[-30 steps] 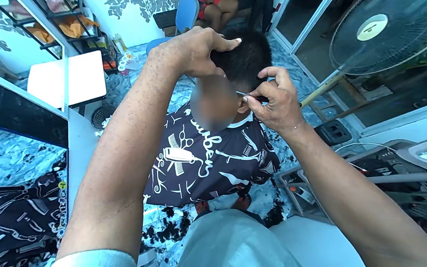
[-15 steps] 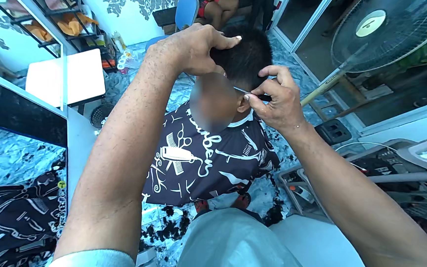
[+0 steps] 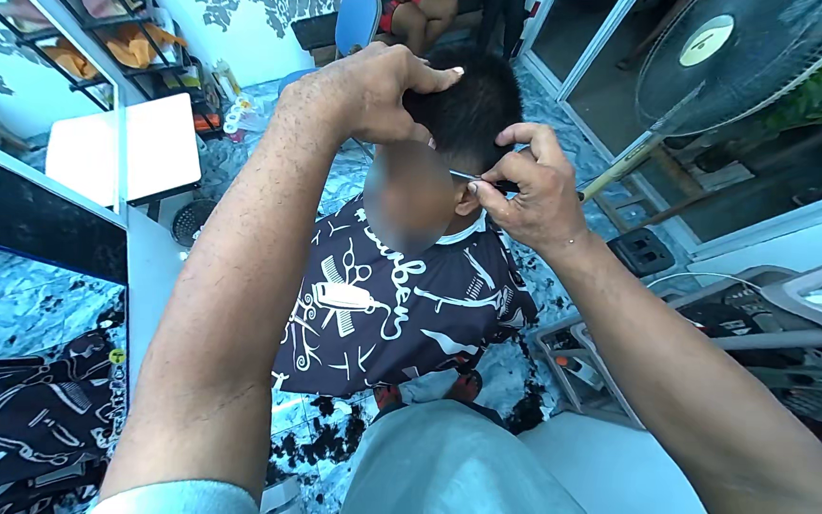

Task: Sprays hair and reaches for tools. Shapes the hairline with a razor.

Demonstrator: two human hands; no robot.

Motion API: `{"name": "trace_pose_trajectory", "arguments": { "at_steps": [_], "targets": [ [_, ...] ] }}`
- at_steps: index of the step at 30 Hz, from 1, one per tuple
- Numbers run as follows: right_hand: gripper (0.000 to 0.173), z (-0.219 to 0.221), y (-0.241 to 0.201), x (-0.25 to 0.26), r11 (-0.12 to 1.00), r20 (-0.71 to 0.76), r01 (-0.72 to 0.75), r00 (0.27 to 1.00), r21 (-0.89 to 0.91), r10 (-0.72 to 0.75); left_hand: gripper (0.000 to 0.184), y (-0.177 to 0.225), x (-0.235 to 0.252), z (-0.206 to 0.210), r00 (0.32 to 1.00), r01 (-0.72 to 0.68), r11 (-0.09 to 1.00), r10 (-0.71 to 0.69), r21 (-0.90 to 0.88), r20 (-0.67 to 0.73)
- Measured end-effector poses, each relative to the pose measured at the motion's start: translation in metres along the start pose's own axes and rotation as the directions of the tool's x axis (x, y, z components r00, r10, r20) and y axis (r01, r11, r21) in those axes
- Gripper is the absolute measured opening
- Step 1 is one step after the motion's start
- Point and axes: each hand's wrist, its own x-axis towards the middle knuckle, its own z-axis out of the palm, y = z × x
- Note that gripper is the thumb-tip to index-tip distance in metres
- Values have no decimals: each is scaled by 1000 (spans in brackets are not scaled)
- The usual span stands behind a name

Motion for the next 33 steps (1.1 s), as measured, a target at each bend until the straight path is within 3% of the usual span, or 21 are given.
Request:
{"name": "trace_pose_trajectory", "arguments": {
  "at_steps": [5,10,28,33],
  "targets": [
    [25,-2,1,-2,999,57,35,998,-33,-33,79,-1,1,0,1000,6,1000,-6,7,6],
    [22,-1,3,-2,999,-14,12,1000,33,-11,79,-1,2,0,1000,-2,1000,2,5,2],
    [25,-1,4,-1,999,33,38,999,-23,-37,78,-2,3,1,1000,3,1000,-3,-2,-3],
    [23,0,6,-2,1000,-14,12,1000,17,-12,79,-3,4,1,1000,-8,1000,8,1,-7]
  ]
}}
